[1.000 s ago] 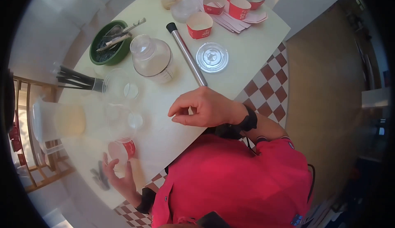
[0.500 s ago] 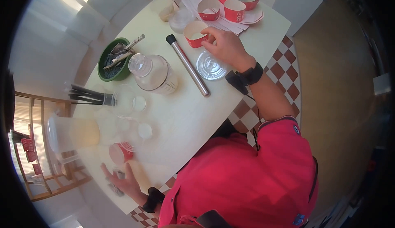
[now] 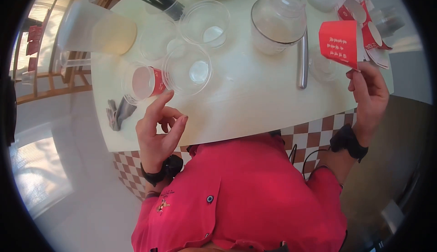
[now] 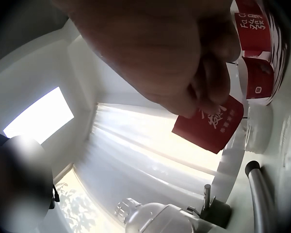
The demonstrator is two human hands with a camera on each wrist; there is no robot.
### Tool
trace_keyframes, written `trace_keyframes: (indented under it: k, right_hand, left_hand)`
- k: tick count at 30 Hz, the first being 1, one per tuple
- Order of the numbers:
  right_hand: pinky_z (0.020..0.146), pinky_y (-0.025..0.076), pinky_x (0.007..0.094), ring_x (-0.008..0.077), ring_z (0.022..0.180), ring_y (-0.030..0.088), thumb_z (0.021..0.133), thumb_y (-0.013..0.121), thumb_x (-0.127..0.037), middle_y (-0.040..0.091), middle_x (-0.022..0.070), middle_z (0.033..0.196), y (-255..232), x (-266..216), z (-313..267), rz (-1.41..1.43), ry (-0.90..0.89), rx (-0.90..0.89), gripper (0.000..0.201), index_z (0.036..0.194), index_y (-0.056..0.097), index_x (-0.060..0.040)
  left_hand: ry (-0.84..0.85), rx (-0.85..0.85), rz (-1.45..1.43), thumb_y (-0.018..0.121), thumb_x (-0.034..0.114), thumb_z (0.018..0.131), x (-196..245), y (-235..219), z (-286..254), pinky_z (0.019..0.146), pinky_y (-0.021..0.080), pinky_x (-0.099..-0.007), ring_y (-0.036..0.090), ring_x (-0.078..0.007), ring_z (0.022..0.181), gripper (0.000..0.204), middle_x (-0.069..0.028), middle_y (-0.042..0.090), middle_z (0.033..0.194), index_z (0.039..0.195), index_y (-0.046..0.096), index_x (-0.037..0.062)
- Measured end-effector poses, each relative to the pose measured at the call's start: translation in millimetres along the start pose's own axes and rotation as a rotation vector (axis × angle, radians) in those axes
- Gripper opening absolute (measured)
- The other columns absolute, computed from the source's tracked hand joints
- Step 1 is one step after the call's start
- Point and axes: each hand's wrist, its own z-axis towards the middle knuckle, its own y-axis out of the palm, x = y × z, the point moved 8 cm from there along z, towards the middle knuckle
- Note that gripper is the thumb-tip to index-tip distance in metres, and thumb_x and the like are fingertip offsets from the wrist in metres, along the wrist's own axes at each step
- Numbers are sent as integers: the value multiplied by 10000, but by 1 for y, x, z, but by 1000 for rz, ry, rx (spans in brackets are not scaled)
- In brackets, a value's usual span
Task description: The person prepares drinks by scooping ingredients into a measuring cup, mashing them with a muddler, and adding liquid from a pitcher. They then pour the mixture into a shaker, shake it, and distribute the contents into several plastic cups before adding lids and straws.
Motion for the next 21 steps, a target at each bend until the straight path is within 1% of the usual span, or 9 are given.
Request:
trace_keyframes:
  k: [2, 4, 6, 9, 11, 14, 17, 18, 21]
  right_hand:
    - [621, 427, 221, 63, 697, 544, 882, 655, 9, 688, 38, 887, 36, -25, -26, -25, -39, -300, 169, 1048, 682, 24]
    - [592, 418, 210, 74, 673, 573, 836, 688, 9, 685, 46, 833, 77, -43, -38, -199, -82, -542, 140, 976, 697, 9]
    - [577, 452, 242, 119, 662, 632, 828, 706, -18, 686, 67, 804, 112, -42, -45, -272, -53, -626, 104, 931, 711, -14]
    - [611, 494, 286, 176, 679, 652, 797, 715, 3, 686, 86, 788, 146, -39, -46, -306, -227, -591, 174, 969, 721, -28]
    - [625, 511, 306, 207, 691, 664, 803, 721, -16, 691, 95, 804, 163, -38, -46, -284, -273, -590, 171, 973, 724, -32]
    - [654, 528, 327, 231, 735, 674, 806, 733, -46, 697, 99, 834, 191, -38, -48, -276, -351, -630, 189, 995, 725, -47]
    - [684, 535, 341, 242, 783, 675, 804, 746, -74, 703, 93, 872, 220, -43, -52, -239, -442, -685, 233, 1036, 720, -65]
    - [693, 537, 345, 246, 798, 674, 803, 750, -82, 705, 89, 886, 227, -45, -55, -220, -474, -703, 251, 1052, 718, -71]
    - [716, 533, 355, 240, 829, 660, 836, 724, -152, 701, 55, 905, 237, -50, -61, -136, -520, -676, 212, 1040, 703, -99]
  left_hand:
    - [-66, -39, -24, 789, 60, 812, -5, 13, 9, 496, 435, -228, 568, -83, 520, 465, -11, 692, 727, 1249, 632, 71]
    - [-100, -63, 36, 785, 73, 822, -10, 20, 18, 497, 451, -235, 590, -98, 516, 416, -24, 692, 717, 1215, 648, 76]
    - [-89, -70, 85, 778, 79, 831, -17, 27, 24, 506, 470, -237, 622, -110, 531, 359, -37, 693, 709, 1171, 664, 76]
    - [-29, -32, 118, 765, 64, 843, -25, 27, 24, 534, 499, -228, 680, -121, 586, 263, -55, 698, 705, 1093, 681, 60]
    - [-2, 21, 100, 753, 33, 851, -21, 20, 20, 554, 514, -218, 710, -125, 629, 208, -66, 708, 709, 1047, 685, 39]
    - [-18, 170, 24, 732, -40, 848, -3, -9, 9, 567, 523, -216, 718, -134, 654, 207, -92, 721, 739, 1042, 680, 11]
    - [45, 364, -45, 710, -102, 838, 11, -37, -6, 570, 524, -214, 719, -144, 662, 200, -108, 726, 760, 1012, 686, -7]
    - [74, 401, -42, 732, -100, 808, 16, -41, -9, 543, 502, -217, 702, -137, 650, 209, -111, 727, 768, 992, 697, -8]
    - [126, 158, -28, 639, -127, 866, 16, -31, -7, 499, 515, -242, 706, -187, 685, 162, -146, 694, 864, 1003, 658, -43]
